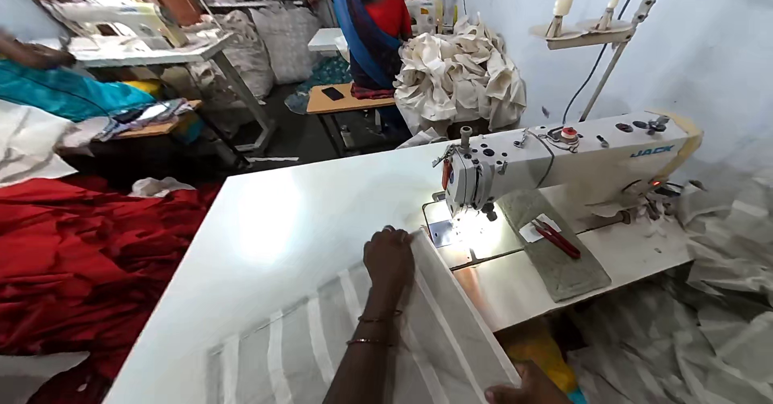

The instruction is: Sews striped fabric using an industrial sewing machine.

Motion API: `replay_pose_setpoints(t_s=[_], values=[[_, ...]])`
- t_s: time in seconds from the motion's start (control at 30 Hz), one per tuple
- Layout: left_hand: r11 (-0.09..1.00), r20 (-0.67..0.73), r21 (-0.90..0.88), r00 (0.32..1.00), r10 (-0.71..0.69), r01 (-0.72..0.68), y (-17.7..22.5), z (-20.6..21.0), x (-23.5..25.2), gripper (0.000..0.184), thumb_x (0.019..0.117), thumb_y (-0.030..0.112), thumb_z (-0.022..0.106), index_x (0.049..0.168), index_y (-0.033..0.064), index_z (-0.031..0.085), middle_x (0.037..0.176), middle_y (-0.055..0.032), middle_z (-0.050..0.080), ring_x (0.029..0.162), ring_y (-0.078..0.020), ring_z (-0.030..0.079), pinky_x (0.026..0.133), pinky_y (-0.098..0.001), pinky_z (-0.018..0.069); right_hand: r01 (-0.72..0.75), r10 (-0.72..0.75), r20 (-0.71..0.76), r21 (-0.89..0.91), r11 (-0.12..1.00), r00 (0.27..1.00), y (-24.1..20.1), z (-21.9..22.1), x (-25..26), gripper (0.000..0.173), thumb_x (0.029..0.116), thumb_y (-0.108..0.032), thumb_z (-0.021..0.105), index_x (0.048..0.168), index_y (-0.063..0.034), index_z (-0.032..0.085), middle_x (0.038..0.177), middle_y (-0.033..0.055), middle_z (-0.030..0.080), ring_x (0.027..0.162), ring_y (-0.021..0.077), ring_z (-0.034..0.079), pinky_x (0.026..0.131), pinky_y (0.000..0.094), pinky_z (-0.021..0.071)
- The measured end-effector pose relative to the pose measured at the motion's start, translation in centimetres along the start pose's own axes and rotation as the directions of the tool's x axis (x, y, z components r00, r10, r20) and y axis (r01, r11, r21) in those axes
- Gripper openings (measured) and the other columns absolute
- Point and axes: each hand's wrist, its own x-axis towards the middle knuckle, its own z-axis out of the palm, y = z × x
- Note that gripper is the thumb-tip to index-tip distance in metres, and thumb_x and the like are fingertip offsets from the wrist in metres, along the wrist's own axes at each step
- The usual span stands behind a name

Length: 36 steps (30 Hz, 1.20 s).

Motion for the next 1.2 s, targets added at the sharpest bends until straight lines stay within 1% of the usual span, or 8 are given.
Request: replay_pose_setpoints(t_s=[0.1,0.23,0.3,0.5,0.67,0.8,0.93,1.2], values=[[0.996,-0.074,-0.086,0.997,-0.012,0.005,-0.1,2.6,-0.6,0.019,0.0981,0.026,0.070,0.102,0.0102,0.080,0.105,-0.0161,0.073,0.104,-0.0390,0.066,0.089,-0.0606,0.0486,0.100,-0.206,-0.220,-0.412,0.906,0.953,2.3,-2.7,0.7,0.040,0.0928,-0.030,0.075,0.114,0.0039,0.071,0.098,0.0190,0.073,0.092,0.0337,0.070,0.087,0.0551,0.0554],[0.990,-0.099,-0.143,0.995,-0.014,0.000,-0.7,3.0,-0.2,0.017,0.0958,0.026,0.073,0.099,0.0115,0.081,0.102,-0.0156,0.072,0.101,-0.0394,0.065,0.085,-0.0609,0.0483,0.520,-0.833,-0.319,-0.665,0.537,0.452,-2.2,-1.7,3.1,0.026,0.0985,-0.033,0.068,0.108,-0.0097,0.075,0.105,0.0073,0.072,0.100,0.0152,0.068,0.087,0.0310,0.0582],[0.989,-0.097,-0.145,0.995,-0.027,0.013,-0.8,3.1,0.2,0.017,0.0951,0.027,0.074,0.099,0.0126,0.081,0.102,-0.0137,0.072,0.100,-0.0373,0.066,0.084,-0.0592,0.0492,0.606,-0.901,-0.227,-0.676,0.419,0.369,-4.8,0.8,7.0,0.019,0.0998,-0.024,0.065,0.106,-0.0091,0.076,0.102,0.0076,0.072,0.096,0.0131,0.070,0.082,0.0260,0.0606],[0.985,-0.163,-0.142,0.984,0.076,-0.100,-2.3,2.8,0.7,0.015,0.0943,0.024,0.075,0.097,0.0094,0.075,0.109,-0.0148,0.069,0.100,-0.0388,0.062,0.081,-0.0585,0.0466,0.347,-0.918,-0.188,-0.884,0.314,0.350,-4.9,5.2,12.8,0.024,0.0907,-0.028,0.067,0.099,-0.0075,0.078,0.088,0.0075,0.070,0.079,0.0207,0.070,0.062,0.0298,0.0591],[0.988,-0.185,-0.049,0.974,0.133,-0.144,-2.1,2.8,0.4,0.016,0.0962,0.025,0.072,0.095,0.0121,0.080,0.130,-0.0116,0.068,0.121,-0.0395,0.058,0.099,-0.0631,0.0390,0.260,-0.939,-0.134,-0.940,0.221,0.316,-4.9,5.4,12.5,0.031,0.0934,-0.033,0.065,0.099,-0.0047,0.077,0.085,0.0084,0.069,0.072,0.0216,0.069,0.055,0.0294,0.0564],[0.995,0.004,0.047,0.996,0.086,-0.086,-2.4,1.7,0.3,0.026,0.1006,0.027,0.059,0.113,0.0180,0.080,0.144,-0.0068,0.062,0.145,-0.0400,0.042,0.114,-0.0703,0.0223,0.239,-0.943,-0.124,-0.950,0.203,0.310,-5.2,5.5,12.3,0.020,0.0921,-0.014,0.064,0.101,-0.0023,0.077,0.084,0.0108,0.070,0.071,0.0234,0.070,0.057,0.0302,0.0586],[0.954,0.136,0.255,0.983,0.123,-0.155,-1.7,0.8,0.4,0.037,0.1018,0.036,0.050,0.127,0.0239,0.075,0.154,-0.0009,0.053,0.154,-0.0380,0.027,0.118,-0.0750,0.0021,0.253,-0.914,-0.142,-0.935,0.250,0.380,-6.7,4.7,10.9,0.024,0.0856,-0.005,0.068,0.107,-0.0029,0.078,0.086,0.0114,0.069,0.075,0.0238,0.070,0.060,0.0304,0.0599],[0.892,0.198,0.381,0.964,0.178,-0.243,-1.8,0.4,-0.2,0.043,0.1066,0.037,0.041,0.139,0.0258,0.067,0.156,-0.0016,0.052,0.155,-0.0410,0.024,0.117,-0.0769,0.0001,0.333,-0.857,-0.032,-0.913,0.234,0.514,-5.1,4.8,9.5,0.028,0.0846,-0.001,0.068,0.110,-0.0058,0.079,0.093,0.0138,0.068,0.082,0.0273,0.070,0.063,0.0335,0.0601]])
